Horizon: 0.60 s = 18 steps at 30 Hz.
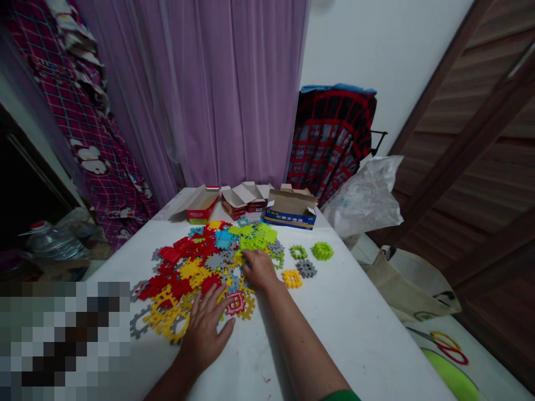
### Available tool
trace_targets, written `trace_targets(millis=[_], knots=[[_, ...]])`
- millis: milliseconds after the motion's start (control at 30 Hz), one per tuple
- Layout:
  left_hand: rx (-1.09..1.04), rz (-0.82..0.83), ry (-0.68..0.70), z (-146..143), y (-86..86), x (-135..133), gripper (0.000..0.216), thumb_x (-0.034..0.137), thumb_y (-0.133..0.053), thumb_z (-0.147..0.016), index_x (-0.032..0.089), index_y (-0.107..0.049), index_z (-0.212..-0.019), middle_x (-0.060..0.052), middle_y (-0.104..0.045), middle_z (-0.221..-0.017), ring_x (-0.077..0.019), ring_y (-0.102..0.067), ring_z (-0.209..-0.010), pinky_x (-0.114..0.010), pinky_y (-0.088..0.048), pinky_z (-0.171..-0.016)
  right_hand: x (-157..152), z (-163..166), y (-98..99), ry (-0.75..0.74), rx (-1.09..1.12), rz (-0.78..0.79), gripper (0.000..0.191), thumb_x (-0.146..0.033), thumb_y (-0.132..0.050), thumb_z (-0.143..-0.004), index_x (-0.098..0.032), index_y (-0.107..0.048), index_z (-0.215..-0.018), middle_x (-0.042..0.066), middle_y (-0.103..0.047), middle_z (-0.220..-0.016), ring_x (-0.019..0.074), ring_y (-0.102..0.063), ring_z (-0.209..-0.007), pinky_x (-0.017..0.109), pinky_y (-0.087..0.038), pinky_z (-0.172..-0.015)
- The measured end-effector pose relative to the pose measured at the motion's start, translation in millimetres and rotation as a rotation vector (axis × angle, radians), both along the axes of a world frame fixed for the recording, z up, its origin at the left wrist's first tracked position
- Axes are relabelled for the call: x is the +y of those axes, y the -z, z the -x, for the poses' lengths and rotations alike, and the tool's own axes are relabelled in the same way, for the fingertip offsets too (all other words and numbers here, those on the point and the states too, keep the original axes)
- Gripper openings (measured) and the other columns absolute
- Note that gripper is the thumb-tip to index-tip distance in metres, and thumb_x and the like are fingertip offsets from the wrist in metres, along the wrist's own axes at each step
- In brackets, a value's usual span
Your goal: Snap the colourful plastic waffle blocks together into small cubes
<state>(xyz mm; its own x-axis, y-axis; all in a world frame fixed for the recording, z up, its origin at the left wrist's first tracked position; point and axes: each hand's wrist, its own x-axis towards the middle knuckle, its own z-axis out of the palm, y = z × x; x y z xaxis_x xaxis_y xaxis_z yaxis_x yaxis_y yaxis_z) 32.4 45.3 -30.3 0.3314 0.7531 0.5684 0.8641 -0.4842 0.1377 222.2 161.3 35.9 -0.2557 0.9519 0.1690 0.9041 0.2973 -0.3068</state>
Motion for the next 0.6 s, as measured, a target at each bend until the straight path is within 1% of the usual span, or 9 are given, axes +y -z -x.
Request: trace_targets(millis=[67,133,200,300,367,467,533,600], knots=[[-0.036,0.023,-0.035,-3,-1.2,0,0.037,0.027,-0.055,-0.089,0.028,-0.063,-0.126,-0.008,-0.057,-0.145,-0.0282,-0.049,-0.137,-0.059,-0.034,-0.116,0,8,-1.2,-0.016,-0.074,0.017,0.044,-0.025,-0.059,-0.086,-0.027,-0.062,-0.13,0.007,-0.071,-0.114,0.0201,-0.062,-0.107,0.026,-0.044,-0.09],[-0.069,0.032,-0.043,-6,-3.2,-1,0.037,0.026,-0.055,-0.089,0.028,-0.063,-0.125,-0.008,-0.058,-0.144,-0.0282,-0.049,-0.137,-0.06,-0.034,-0.116,1,17,-5.0,0.012,-0.169,0.024,0.047,-0.026,-0.055,-0.088,-0.024,-0.058,-0.135,0.009,-0.07,-0.115,0.0215,-0.061,-0.109,0.027,-0.044,-0.09],[-0.112,0.036,-0.044,-8,-5.2,-1,0.036,0.026,-0.055,-0.088,0.028,-0.064,-0.123,-0.007,-0.059,-0.143,-0.0279,-0.05,-0.136,-0.059,-0.034,-0.116,3,25,-9.5,0.03,-0.232,0.027,0.049,-0.023,-0.051,-0.089,-0.02,-0.054,-0.138,0.012,-0.071,-0.113,0.0226,-0.061,-0.109,0.028,-0.043,-0.09],[-0.169,0.051,-0.046,-11,-7.2,-1,0.034,0.027,-0.057,-0.087,0.029,-0.066,-0.12,-0.006,-0.06,-0.142,-0.0277,-0.051,-0.135,-0.059,-0.034,-0.116,4,29,-13.3,0.007,-0.275,0.043,0.05,-0.018,-0.048,-0.088,-0.015,-0.053,-0.138,0.014,-0.073,-0.108,0.0241,-0.063,-0.105,0.031,-0.043,-0.09],[-0.182,0.068,-0.043,-11,-7.7,0,0.033,0.028,-0.058,-0.087,0.028,-0.066,-0.119,-0.006,-0.06,-0.142,-0.028,-0.05,-0.136,-0.058,-0.034,-0.116,4,28,-13.0,-0.028,-0.288,0.039,0.053,-0.018,-0.048,-0.088,-0.015,-0.05,-0.141,0.014,-0.072,-0.114,0.0241,-0.06,-0.109,0.032,-0.041,-0.094],[-0.173,0.095,-0.024,-9,-7.2,0,0.033,0.029,-0.058,-0.088,0.028,-0.066,-0.12,-0.006,-0.059,-0.143,-0.0283,-0.049,-0.137,-0.059,-0.034,-0.116,6,25,-10.6,-0.083,-0.293,0.03,0.054,-0.02,-0.049,-0.089,-0.02,-0.048,-0.143,0.01,-0.067,-0.127,0.0233,-0.055,-0.118,0.032,-0.039,-0.098],[-0.156,0.116,-0.002,-7,-5.8,1,0.034,0.03,-0.058,-0.088,0.029,-0.065,-0.121,-0.006,-0.057,-0.145,-0.0283,-0.048,-0.137,-0.059,-0.034,-0.117,9,22,-9.6,-0.055,-0.293,0.039,0.053,-0.024,-0.05,-0.09,-0.02,-0.048,-0.143,0.011,-0.067,-0.129,0.0245,-0.054,-0.119,0.034,-0.039,-0.097],[-0.147,0.128,0.01,-5,-4.0,2,0.035,0.03,-0.059,-0.088,0.029,-0.065,-0.123,-0.006,-0.055,-0.147,-0.0284,-0.047,-0.138,-0.058,-0.033,-0.117,12,19,-9.4,0.032,-0.288,0.049,0.056,-0.03,-0.053,-0.09,-0.018,-0.047,-0.144,0.013,-0.067,-0.128,0.0267,-0.053,-0.12,0.035,-0.04,-0.095]])
